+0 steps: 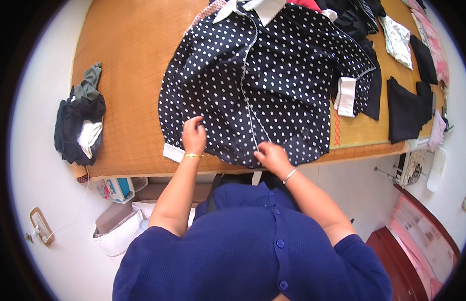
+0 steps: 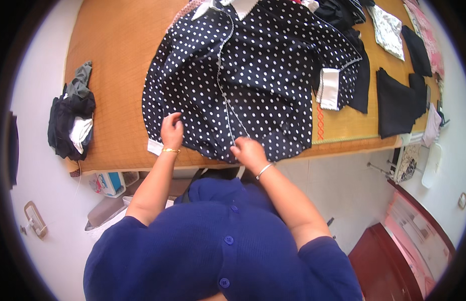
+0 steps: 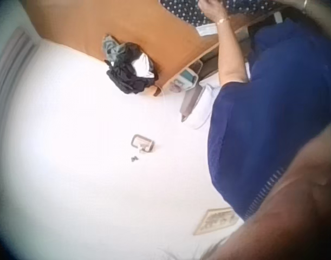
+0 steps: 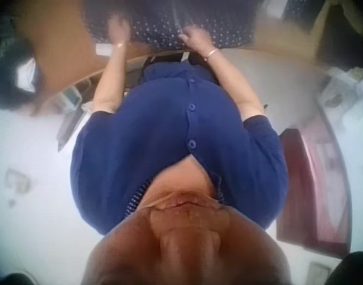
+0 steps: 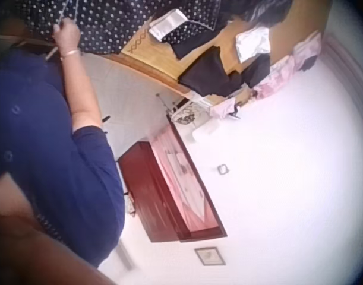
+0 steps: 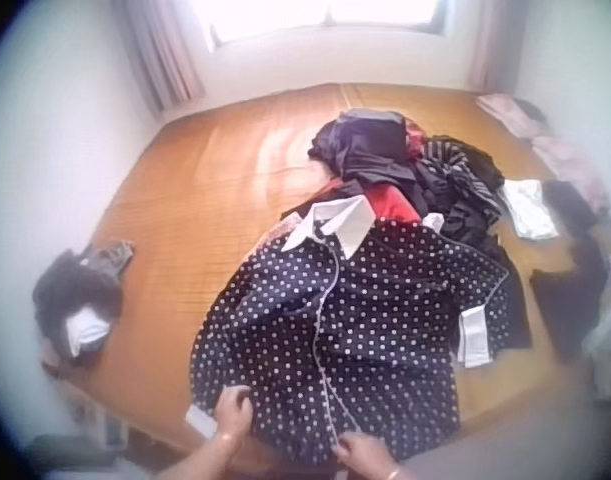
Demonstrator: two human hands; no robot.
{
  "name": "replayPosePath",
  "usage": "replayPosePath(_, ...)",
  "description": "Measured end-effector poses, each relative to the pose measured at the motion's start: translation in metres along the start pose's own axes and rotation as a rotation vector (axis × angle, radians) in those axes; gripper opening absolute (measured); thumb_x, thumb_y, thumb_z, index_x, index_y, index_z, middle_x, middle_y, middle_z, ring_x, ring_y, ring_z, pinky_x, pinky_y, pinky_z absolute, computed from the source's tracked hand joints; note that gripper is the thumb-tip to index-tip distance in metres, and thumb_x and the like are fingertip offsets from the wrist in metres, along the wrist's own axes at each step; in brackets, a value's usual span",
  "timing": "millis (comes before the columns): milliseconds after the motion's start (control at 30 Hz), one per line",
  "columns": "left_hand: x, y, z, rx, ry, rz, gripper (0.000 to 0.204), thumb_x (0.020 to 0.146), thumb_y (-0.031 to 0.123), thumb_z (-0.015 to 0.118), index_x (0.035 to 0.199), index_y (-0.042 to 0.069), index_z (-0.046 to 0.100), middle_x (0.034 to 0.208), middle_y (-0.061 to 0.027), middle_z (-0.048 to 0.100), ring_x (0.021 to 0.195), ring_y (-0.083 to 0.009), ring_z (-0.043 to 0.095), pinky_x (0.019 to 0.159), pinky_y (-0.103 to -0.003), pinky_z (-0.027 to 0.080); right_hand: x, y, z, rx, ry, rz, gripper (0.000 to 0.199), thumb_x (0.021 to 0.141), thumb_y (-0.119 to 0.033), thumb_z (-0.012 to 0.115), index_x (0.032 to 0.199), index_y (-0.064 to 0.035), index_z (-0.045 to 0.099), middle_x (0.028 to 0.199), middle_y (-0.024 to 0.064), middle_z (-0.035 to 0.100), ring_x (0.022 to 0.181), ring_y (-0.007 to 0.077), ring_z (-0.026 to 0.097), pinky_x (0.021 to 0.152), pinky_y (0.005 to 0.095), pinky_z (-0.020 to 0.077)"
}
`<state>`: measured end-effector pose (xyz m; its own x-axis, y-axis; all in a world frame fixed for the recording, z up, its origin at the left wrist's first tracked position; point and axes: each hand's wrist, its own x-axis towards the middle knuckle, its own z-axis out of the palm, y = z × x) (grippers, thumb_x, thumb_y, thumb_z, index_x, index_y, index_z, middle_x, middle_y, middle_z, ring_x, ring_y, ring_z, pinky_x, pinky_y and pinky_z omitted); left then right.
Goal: The person folds a lavender button-down shirt, a black polka-dot button-down shirt, a pink polka-dot button-down shirt, and black pants on a bed and places them into a stack.
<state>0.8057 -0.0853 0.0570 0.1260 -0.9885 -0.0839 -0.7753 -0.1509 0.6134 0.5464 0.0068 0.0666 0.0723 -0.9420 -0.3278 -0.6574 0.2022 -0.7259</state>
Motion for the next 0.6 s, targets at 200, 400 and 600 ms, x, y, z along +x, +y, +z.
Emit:
replayPosePath(200, -0.052, -0.072, 0.008, 0.185, 0.12, -0.219, 0.046, 0.071, 0.016, 0.071, 0.112, 0.002, 0.054, 0.104, -0.015, 0.055, 0.093, -0.0274, 0.055, 0.084, -0.037, 0.046, -0.011, 0.067, -0.057, -0.353, 0.603, 0.157, 0.032, 0.075, -0.01, 0.065, 0.105, -0.0062, 0.054, 0.102, 0.0108, 0.055, 0.099, 0.0293, 0.053, 0.082, 0.0383, 0.0462)
replayPosePath(400, -0.035, -0.091, 0.017, 0.185, -0.033, -0.28, 0.02, 0.068, 0.015, 0.069, 0.084, 0.004, 0.063, 0.074, -0.0098, 0.064, 0.069, -0.0262, 0.062, 0.067, -0.037, 0.05, -0.023, 0.092, -0.048, -0.393, 0.336, 0.117, 0.008, 0.075, -0.01, 0.061, 0.083, -0.008, 0.058, 0.077, 0.0116, 0.059, 0.075, 0.031, 0.06, 0.066, 0.0404, 0.0487)
replayPosePath(600, -0.062, -0.085, -0.001, 0.367, -0.005, -0.109, 0.021, 0.068, 0.009, 0.064, 0.088, 0.008, 0.059, 0.087, -0.0137, 0.061, 0.083, -0.0316, 0.058, 0.074, -0.04, 0.047, -0.072, 0.099, -0.044, -0.487, 0.174, 0.17, 0.015, 0.07, -0.002, 0.056, 0.085, -0.0062, 0.058, 0.082, 0.0128, 0.057, 0.082, 0.0328, 0.058, 0.073, 0.0429, 0.0468)
